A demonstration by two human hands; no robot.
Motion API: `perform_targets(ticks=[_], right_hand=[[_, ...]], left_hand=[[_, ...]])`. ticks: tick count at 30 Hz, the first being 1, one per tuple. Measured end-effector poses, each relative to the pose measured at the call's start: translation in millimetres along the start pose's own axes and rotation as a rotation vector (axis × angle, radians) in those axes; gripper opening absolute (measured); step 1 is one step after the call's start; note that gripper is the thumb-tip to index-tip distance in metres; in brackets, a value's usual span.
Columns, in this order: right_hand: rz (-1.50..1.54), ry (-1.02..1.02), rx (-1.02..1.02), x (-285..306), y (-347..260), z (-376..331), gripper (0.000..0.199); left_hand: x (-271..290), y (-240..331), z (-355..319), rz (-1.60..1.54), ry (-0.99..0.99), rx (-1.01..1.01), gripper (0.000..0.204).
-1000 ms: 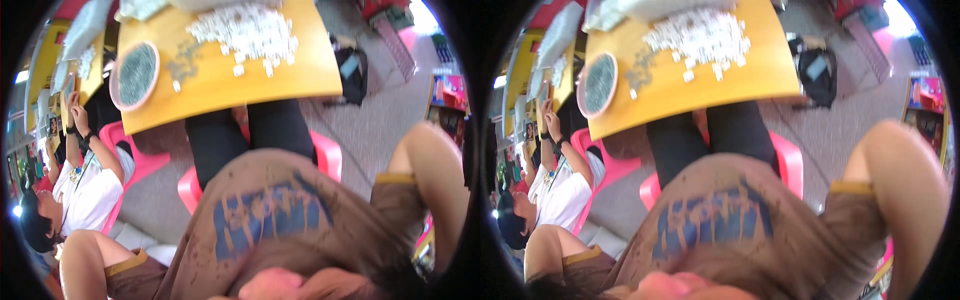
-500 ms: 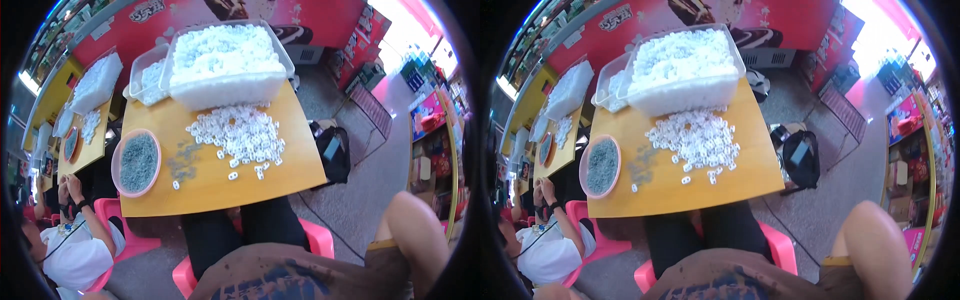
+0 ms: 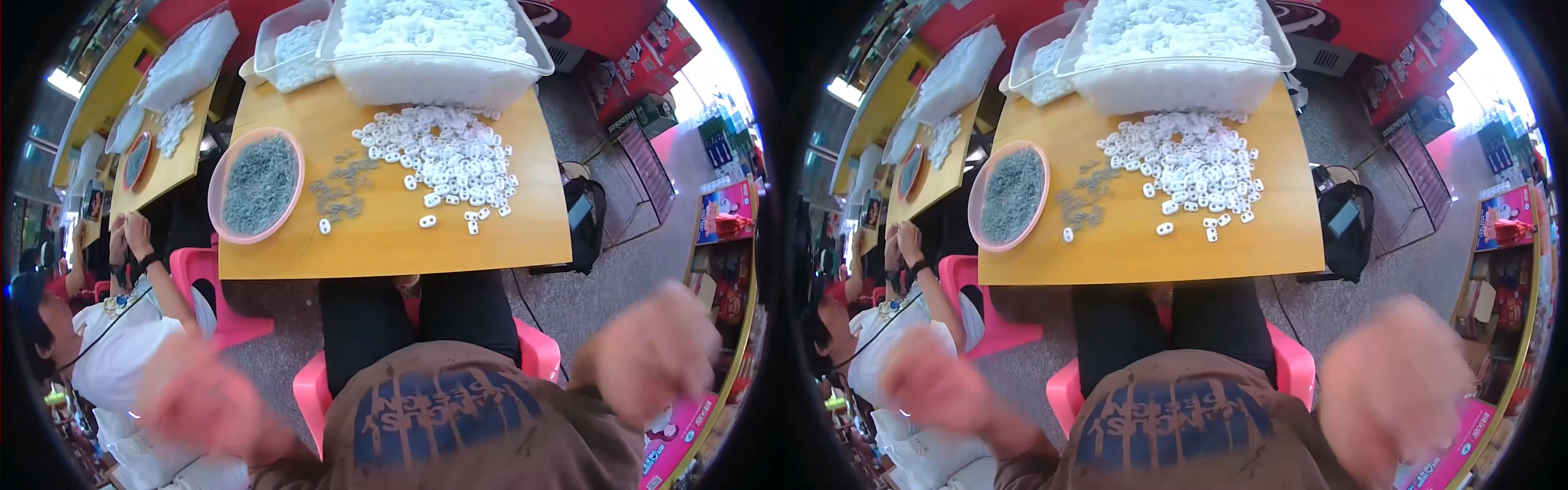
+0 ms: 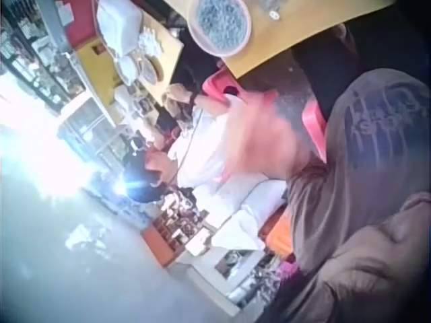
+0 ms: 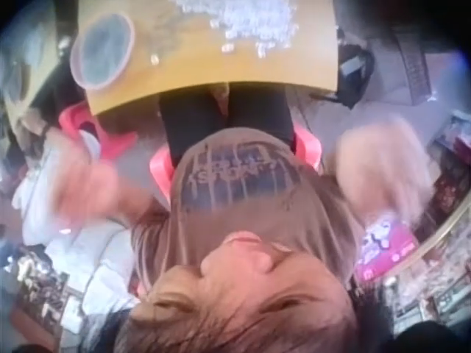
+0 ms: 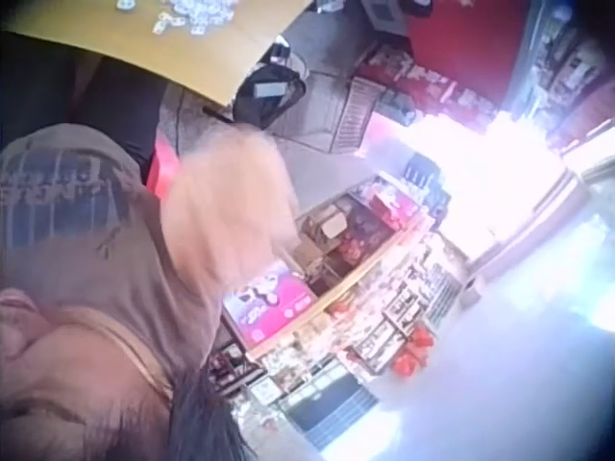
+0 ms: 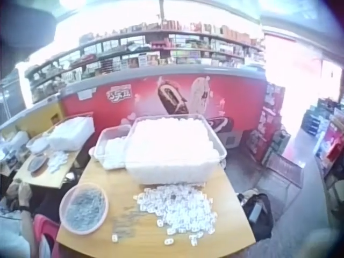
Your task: Assembling small plastic components with metal springs.
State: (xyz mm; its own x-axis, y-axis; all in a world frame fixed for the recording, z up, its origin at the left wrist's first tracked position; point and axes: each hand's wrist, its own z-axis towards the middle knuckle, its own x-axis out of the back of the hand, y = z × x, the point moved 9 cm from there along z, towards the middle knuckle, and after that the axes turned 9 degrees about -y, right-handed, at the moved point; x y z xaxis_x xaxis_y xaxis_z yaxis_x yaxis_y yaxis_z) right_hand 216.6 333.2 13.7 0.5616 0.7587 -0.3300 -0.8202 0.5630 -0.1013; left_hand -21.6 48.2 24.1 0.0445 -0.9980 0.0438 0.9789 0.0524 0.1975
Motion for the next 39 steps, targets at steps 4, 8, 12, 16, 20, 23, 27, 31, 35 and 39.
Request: perform_targets(ticks=[4,8,12,16,20,23,27,31,35,39], right_hand=[[-0.521,-0.696,-0.789,-21.8,90.9,-99.8,0.019],[-0.502,-0.726,-0.911,-29.5,102.9,-142.7,0.015],[-0.467,-0.812,-0.902,-51.5,106.4,-156.6,0.014],[-0.407,-0.835,-0.903,-60.3,110.3,-170.1,0.014],[-0.392,-0.871,-0.952,-61.7,117.0,-181.3,0.014],[-0.401,-0.851,-0.959,-59.4,118.0,-185.5,0.014],[-0.411,-0.816,-0.943,-56.6,119.2,-190.4,0.013],[-0.426,-0.805,-0.951,-54.0,122.4,-192.8,0.014],[-0.478,-0.803,-0.911,-45.9,123.8,-190.8,0.014],[-0.575,-0.785,-0.947,-21.2,129.1,-185.5,0.015]], left_hand=[[-81.5,-91.7,-110.2,0.116,-0.744,0.621,0.013],[-107.5,-110.2,-155.1,0.187,-0.909,0.616,0.020],[-116.9,-119.8,-171.5,0.311,-0.968,0.541,0.025],[-124.1,-125.4,-175.4,0.354,-1.016,0.606,0.023],[-121.2,-128.3,-178.2,0.328,-0.983,0.637,0.018],[-120.0,-127.0,-178.7,0.287,-0.980,0.698,0.016],[-130.9,-113.1,-182.3,0.302,-0.987,0.571,0.016],[-158.1,-86.7,-178.3,0.239,-1.015,0.396,0.016],[-170.3,-90.1,-173.9,0.103,-1.035,0.477,0.020],[-181.9,-103.6,-154.4,0.108,-0.975,0.458,0.020]])
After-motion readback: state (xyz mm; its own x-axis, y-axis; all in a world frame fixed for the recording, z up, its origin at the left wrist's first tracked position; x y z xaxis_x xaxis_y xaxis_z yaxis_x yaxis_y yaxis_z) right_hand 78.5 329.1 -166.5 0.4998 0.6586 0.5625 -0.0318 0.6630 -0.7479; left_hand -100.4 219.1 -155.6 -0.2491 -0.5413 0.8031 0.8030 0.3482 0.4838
